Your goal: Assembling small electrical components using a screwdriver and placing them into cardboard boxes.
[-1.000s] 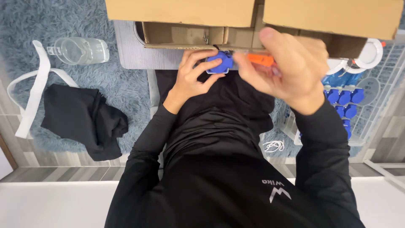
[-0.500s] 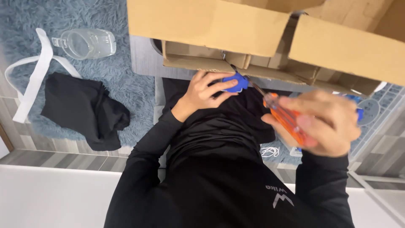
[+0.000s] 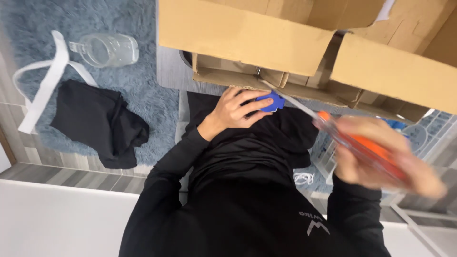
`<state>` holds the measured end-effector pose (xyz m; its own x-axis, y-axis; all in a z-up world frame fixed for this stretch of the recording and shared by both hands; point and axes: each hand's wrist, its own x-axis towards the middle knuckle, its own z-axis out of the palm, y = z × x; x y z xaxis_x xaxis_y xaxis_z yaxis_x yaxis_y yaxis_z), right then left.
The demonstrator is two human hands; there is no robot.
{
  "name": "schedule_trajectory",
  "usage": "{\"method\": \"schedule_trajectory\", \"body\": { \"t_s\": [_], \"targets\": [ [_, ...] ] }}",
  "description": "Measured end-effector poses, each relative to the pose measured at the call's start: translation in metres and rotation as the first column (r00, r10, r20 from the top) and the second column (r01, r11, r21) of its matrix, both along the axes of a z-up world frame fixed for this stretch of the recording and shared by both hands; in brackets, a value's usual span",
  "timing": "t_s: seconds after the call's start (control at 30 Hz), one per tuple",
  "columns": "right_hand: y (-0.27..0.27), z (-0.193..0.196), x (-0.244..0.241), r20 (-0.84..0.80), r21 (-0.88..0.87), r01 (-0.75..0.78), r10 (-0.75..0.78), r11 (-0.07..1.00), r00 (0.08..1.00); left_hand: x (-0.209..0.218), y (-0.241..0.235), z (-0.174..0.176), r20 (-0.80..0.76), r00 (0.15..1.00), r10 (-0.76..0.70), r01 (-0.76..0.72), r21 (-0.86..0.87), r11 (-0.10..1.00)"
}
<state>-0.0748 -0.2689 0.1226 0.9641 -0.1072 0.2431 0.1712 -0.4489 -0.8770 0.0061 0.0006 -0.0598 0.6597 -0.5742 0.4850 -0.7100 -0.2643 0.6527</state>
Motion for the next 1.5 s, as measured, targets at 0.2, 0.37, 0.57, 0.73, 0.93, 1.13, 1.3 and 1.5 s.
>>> {"method": "schedule_trajectory", "body": {
  "t_s": [0.2, 0.37, 0.57, 0.73, 0.93, 1.13, 1.3, 1.5],
  "targets": [
    [0.023, -0.049, 0.05, 0.363, -0.118, -0.16, 0.192, 0.98, 0.912, 0.008, -0.016, -0.008, 0.14, 0.987, 0.077, -0.051, -0.181, 0.982],
    [0.041, -0.045, 0.058, 0.313, -0.167, -0.152, 0.199, 0.974, 0.929, 0.004, -0.014, 0.011, 0.11, 0.99, 0.089, -0.069, -0.17, 0.983],
    [0.048, -0.051, 0.047, 0.411, -0.236, -0.094, 0.187, 0.967, 0.892, 0.002, -0.012, 0.018, 0.147, 0.987, 0.071, -0.046, -0.166, 0.985],
    [0.051, -0.048, 0.038, 0.331, -0.184, -0.044, 0.104, 0.982, 0.938, -0.002, -0.01, 0.01, 0.207, 0.967, 0.149, -0.117, -0.162, 0.98],
    [0.056, -0.053, 0.039, 0.425, -0.263, -0.016, 0.131, 0.965, 0.896, -0.007, -0.012, 0.013, 0.255, 0.935, 0.247, -0.206, -0.175, 0.963],
    [0.044, -0.045, 0.03, 0.542, -0.309, 0.058, 0.126, 0.949, 0.831, -0.011, -0.009, 0.027, 0.317, 0.914, 0.253, -0.201, -0.187, 0.962],
    [0.039, -0.04, 0.017, 0.588, -0.177, 0.113, 0.013, 0.978, 0.809, -0.001, -0.002, 0.042, 0.388, 0.885, 0.257, -0.186, -0.212, 0.96],
    [0.035, -0.033, 0.021, 0.557, 0.144, 0.002, -0.083, 0.99, 0.827, 0.042, 0.012, 0.087, 0.396, 0.859, 0.324, -0.28, -0.165, 0.946]
  ]
}}
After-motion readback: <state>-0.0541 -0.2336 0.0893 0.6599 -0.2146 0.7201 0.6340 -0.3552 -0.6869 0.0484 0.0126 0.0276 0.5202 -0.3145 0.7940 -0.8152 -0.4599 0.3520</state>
